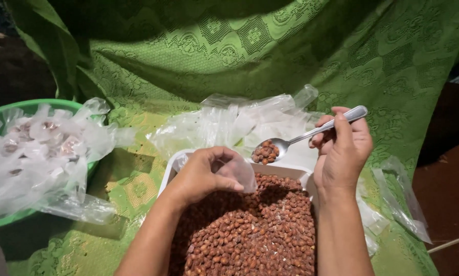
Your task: Scooping peanuts from a tray into small plastic bags using a spoon for manual packaging.
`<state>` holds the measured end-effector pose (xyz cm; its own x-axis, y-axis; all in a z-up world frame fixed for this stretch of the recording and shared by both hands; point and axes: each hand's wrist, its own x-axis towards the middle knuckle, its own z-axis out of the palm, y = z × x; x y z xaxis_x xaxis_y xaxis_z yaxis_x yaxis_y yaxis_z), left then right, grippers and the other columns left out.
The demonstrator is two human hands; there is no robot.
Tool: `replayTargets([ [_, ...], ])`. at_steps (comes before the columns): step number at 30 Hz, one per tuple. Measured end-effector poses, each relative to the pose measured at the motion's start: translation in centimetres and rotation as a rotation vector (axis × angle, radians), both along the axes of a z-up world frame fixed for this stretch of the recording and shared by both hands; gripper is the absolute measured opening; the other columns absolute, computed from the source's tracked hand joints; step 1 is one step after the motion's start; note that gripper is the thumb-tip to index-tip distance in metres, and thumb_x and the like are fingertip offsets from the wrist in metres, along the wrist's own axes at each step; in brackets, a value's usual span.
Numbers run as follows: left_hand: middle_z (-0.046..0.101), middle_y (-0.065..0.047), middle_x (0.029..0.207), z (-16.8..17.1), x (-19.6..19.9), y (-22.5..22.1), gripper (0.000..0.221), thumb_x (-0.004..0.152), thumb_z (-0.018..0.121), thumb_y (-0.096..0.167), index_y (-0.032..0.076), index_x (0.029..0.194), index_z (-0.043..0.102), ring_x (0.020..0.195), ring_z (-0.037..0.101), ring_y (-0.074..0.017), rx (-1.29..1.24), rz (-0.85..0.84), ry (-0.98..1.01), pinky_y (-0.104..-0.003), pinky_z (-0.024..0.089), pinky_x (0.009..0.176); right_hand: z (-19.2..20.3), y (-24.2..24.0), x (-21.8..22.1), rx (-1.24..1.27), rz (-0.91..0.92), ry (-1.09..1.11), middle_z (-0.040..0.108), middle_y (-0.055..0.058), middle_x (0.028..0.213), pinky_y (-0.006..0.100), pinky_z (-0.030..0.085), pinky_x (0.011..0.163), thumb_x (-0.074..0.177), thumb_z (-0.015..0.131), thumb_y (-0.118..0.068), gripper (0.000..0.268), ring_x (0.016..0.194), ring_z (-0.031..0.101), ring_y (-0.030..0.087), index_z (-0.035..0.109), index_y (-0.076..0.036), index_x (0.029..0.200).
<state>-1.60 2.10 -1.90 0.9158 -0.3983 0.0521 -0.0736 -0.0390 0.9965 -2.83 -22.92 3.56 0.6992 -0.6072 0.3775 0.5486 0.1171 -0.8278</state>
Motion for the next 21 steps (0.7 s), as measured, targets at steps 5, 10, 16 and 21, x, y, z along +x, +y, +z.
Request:
replayTargets([
  [5, 0.077, -0.014, 0.091, 0.2, 0.0, -0.29, 0.068, 0.049, 0.1, 0.002, 0.0, 0.113, 0.077, 0.078, 0.068, -0.0192, -0.034, 0.002, 0.009, -0.034, 0.063, 0.072, 0.29, -0.1, -0.4, 0.0, -0.007, 0.005, 0.065, 0.014, 0.072, 0.025, 0.054, 0.039, 0.102, 0.059, -0.015, 0.012, 0.042, 0.058, 0.012, 0.062, -0.007, 0.11],
  [10, 0.076, -0.014, 0.092, 0.89, -0.02, 0.16, 0.066, 0.052, 0.099, 0.001, 0.001, 0.114, 0.077, 0.077, 0.068, -0.0185, -0.059, 0.04, 0.02, -0.033, 0.063, 0.072, 0.14, -0.21, -0.21, -0.022, -0.003, 0.011, 0.064, 0.013, 0.07, 0.025, 0.052, 0.038, 0.102, 0.058, -0.015, 0.012, 0.041, 0.056, 0.011, 0.062, -0.007, 0.11],
  [16, 0.075, -0.015, 0.091, 0.39, 0.23, 0.34, 0.066, 0.052, 0.099, 0.0, -0.001, 0.114, 0.076, 0.077, 0.069, -0.02, -0.094, 0.03, 0.038, -0.034, 0.064, 0.07, -0.15, -0.6, -0.08, -0.059, -0.018, 0.021, 0.063, 0.013, 0.07, 0.025, 0.052, 0.039, 0.103, 0.057, -0.015, 0.012, 0.042, 0.054, 0.011, 0.062, -0.007, 0.11],
  [21, 0.074, -0.017, 0.094, 0.39, 0.13, 0.5, 0.067, 0.051, 0.099, -0.001, -0.002, 0.115, 0.076, 0.079, 0.07, -0.0218, -0.109, 0.029, 0.057, -0.035, 0.064, 0.07, -0.06, -0.46, -0.1, -0.03, -0.009, 0.019, 0.063, 0.013, 0.07, 0.025, 0.05, 0.039, 0.103, 0.057, -0.016, 0.012, 0.042, 0.053, 0.011, 0.061, -0.007, 0.11],
])
